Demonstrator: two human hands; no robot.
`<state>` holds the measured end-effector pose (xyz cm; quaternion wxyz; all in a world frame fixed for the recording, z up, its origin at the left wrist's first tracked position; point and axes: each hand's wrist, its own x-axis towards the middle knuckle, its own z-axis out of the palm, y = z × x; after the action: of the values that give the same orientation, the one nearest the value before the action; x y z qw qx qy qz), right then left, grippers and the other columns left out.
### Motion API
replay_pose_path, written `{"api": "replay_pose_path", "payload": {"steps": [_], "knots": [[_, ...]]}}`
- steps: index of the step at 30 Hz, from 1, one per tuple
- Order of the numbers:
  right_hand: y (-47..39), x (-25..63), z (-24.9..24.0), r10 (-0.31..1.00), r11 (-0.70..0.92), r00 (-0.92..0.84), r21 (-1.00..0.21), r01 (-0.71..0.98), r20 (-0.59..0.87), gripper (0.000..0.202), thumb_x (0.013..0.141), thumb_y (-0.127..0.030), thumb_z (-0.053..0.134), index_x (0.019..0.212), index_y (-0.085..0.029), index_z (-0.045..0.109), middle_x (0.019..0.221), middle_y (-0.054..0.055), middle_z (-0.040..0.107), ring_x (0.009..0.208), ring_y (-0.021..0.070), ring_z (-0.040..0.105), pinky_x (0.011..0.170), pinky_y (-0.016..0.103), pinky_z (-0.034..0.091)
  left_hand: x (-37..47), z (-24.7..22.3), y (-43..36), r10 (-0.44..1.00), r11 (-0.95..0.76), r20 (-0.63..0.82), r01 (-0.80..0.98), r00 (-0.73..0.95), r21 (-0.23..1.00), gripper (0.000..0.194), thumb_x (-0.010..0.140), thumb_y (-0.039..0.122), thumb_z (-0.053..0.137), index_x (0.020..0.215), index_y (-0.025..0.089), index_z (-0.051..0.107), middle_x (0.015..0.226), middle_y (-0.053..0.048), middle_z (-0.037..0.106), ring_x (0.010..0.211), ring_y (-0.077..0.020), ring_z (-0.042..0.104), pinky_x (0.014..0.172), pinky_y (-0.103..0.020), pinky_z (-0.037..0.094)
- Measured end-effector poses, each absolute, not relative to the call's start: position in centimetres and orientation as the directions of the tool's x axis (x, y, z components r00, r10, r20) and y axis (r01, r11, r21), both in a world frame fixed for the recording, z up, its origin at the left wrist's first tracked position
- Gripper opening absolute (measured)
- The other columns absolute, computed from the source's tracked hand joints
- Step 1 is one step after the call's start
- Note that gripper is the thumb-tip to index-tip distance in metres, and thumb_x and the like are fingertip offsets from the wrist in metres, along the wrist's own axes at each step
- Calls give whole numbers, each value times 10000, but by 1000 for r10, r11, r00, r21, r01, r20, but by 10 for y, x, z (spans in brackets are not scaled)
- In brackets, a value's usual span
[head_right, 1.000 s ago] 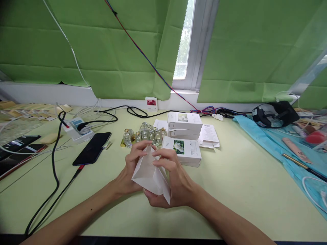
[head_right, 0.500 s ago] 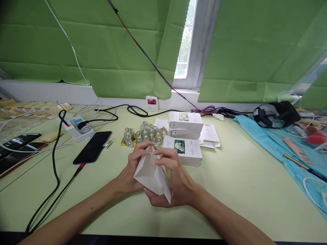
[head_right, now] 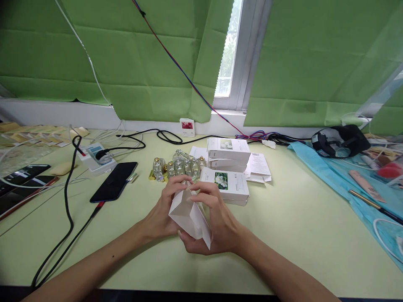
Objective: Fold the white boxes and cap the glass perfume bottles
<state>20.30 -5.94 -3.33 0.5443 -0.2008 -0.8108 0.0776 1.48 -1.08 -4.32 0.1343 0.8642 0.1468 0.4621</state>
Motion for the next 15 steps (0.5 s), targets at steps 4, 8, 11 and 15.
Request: {"api": "replay_pose_path", "payload": {"steps": [4, 8, 11, 15], "knots": [[-59, 203, -34, 410, 905, -319, -340, 254, 854, 808, 735, -175, 749, 1430, -226, 340, 1297, 159, 485, 1232, 338, 521, 970, 548, 537, 14, -45, -13, 428, -896, 721, 150, 544, 419, 832, 774, 283, 802, 1439, 331, 305, 1321, -134, 431, 1274, -336, 477, 914, -515, 547], [-59, 203, -34, 418, 900, -313, -344, 266, 853, 835, 716, -184, 767, 1431, -244, 339, 1291, 154, 501, 1221, 344, 534, 957, 548, 546, 13, -46, -14, 462, -874, 687, 154, 561, 461, 867, 749, 265, 817, 1446, 351, 307, 1346, -132, 420, 1287, -341, 475, 948, -522, 535], [-59, 203, -34, 414, 902, -308, -340, 266, 857, 846, 709, -184, 770, 1434, -243, 337, 1293, 152, 502, 1224, 344, 533, 964, 550, 542, 13, -46, -15, 480, -864, 678, 167, 556, 475, 879, 736, 243, 821, 1448, 350, 318, 1347, -134, 420, 1285, -347, 480, 955, -525, 531], [-59, 203, -35, 415, 902, -301, -343, 262, 859, 827, 718, -179, 758, 1433, -233, 345, 1298, 154, 500, 1231, 340, 527, 979, 551, 533, 13, -45, -15, 486, -863, 680, 180, 549, 472, 887, 715, 220, 823, 1449, 345, 342, 1338, -133, 426, 1280, -347, 488, 960, -525, 533]]}}
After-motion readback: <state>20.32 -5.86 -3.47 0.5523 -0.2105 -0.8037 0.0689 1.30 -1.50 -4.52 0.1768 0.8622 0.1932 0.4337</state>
